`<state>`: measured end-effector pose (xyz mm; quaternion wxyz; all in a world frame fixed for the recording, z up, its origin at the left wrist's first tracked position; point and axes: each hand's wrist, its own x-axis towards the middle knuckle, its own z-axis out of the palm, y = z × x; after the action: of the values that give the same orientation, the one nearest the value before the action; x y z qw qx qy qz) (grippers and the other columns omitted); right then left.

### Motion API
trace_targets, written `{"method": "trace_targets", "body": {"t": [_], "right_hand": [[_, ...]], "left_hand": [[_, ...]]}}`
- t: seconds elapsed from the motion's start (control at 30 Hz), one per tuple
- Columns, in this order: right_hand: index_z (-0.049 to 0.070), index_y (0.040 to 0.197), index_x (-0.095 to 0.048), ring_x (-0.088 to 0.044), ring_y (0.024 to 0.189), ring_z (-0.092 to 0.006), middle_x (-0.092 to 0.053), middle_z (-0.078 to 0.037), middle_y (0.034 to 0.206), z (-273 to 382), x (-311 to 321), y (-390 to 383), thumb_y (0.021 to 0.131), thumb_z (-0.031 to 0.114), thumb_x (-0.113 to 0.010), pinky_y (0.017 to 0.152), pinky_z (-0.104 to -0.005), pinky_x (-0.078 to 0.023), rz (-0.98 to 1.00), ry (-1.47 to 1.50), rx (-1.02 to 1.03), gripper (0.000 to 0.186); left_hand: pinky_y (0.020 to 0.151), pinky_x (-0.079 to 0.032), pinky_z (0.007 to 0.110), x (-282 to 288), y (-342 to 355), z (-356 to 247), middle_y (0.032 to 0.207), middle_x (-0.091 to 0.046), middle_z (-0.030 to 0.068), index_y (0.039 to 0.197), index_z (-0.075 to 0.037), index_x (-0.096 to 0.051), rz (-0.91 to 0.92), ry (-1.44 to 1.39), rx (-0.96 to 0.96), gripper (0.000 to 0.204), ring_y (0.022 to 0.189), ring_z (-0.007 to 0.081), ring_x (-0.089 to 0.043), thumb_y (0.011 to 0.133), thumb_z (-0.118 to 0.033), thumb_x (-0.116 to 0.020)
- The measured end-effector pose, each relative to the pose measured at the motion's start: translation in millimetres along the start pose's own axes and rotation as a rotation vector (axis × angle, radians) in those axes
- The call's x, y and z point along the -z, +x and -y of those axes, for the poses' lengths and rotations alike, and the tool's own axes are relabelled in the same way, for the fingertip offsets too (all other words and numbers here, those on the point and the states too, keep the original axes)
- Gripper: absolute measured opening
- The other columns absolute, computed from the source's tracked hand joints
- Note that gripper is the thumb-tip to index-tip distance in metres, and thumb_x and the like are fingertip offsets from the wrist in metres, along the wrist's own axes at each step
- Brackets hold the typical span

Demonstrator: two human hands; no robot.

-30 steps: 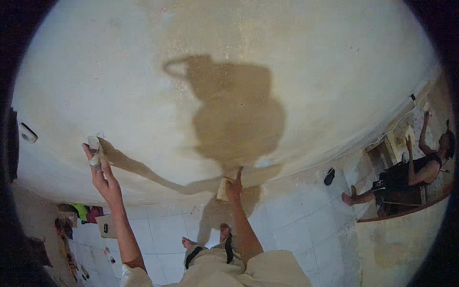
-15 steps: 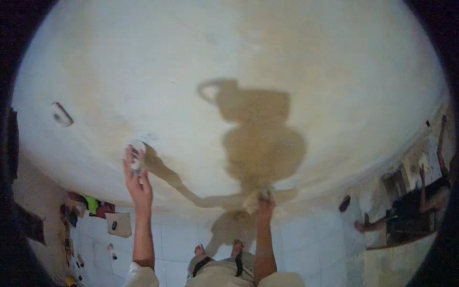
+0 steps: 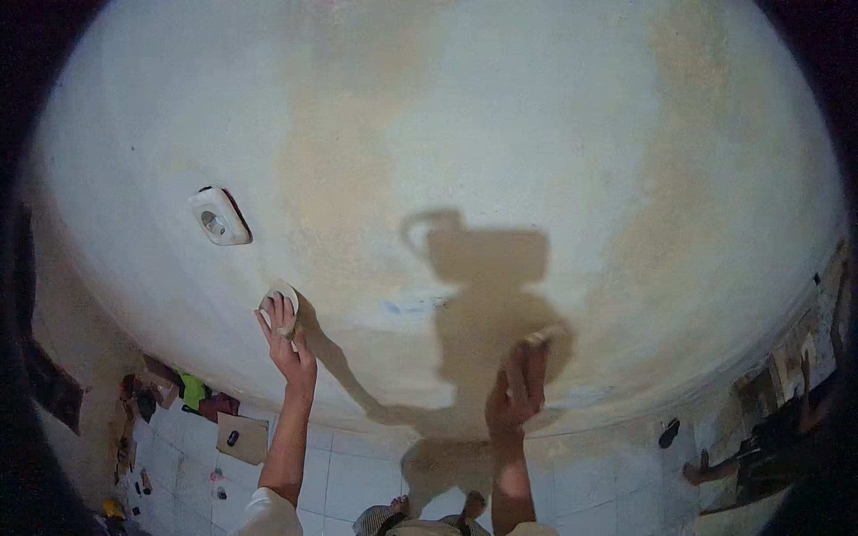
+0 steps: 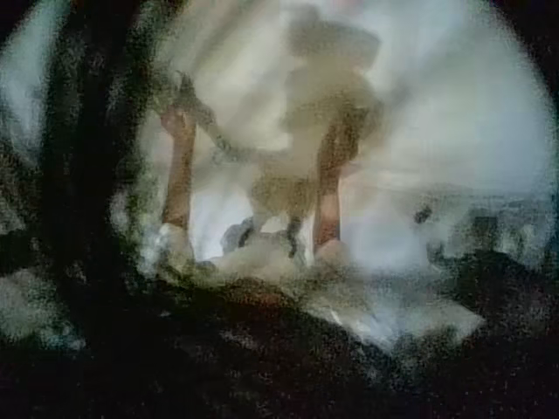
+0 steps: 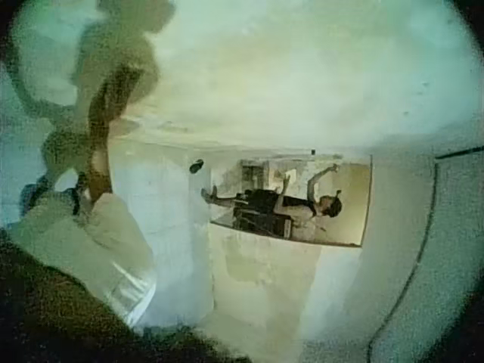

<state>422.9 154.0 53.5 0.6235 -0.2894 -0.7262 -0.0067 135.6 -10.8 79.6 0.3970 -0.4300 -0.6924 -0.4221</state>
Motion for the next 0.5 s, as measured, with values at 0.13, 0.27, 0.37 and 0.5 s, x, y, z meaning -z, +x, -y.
{"method": "trace_targets", "body": {"t": [0.13,0.27,0.37,0.5], "right_hand": [[0.003,0.124,-0.056,-0.042,0.126,-0.0406,-0.048,-0.021,0.134,14,-35,35,0.085,0.006,-0.063,0.104,-0.0455,-0.038,0.047,-0.133,0.204,0.040],[0.005,0.121,-0.059,-0.038,0.129,-0.0419,-0.048,-0.017,0.135,11,-47,38,0.085,0.004,-0.056,0.104,-0.0497,-0.036,0.031,-0.136,0.082,0.036],[0.005,0.120,-0.060,-0.037,0.130,-0.0426,-0.051,-0.016,0.133,29,-57,48,0.084,0.001,-0.053,0.104,-0.0495,-0.036,-0.058,-0.108,-0.014,0.037],[0.007,0.121,-0.060,-0.038,0.129,-0.0422,-0.054,-0.014,0.130,59,-84,26,0.083,0.001,-0.052,0.106,-0.0502,-0.033,0.108,-0.007,0.123,0.039]], "left_hand": [[0.110,-0.011,0.061,-30,-9,52,0.140,-0.044,0.0130,0.130,-0.005,-0.051,-0.078,-0.136,-0.122,0.041,0.136,0.0349,-0.031,0.093,-0.019,-0.040],[0.109,-0.011,0.063,-56,-18,82,0.141,-0.044,0.0063,0.132,-0.013,-0.050,-0.209,-0.054,-0.249,0.043,0.137,0.0308,-0.030,0.095,-0.029,-0.034],[0.109,-0.013,0.062,-63,-24,85,0.141,-0.045,0.0037,0.132,-0.016,-0.050,-0.225,-0.024,-0.253,0.043,0.136,0.0299,-0.031,0.096,-0.031,-0.032],[0.109,-0.014,0.062,-62,-16,84,0.140,-0.046,0.0016,0.131,-0.017,-0.051,-0.239,-0.056,-0.239,0.043,0.136,0.0303,-0.032,0.096,-0.033,-0.031]]}}
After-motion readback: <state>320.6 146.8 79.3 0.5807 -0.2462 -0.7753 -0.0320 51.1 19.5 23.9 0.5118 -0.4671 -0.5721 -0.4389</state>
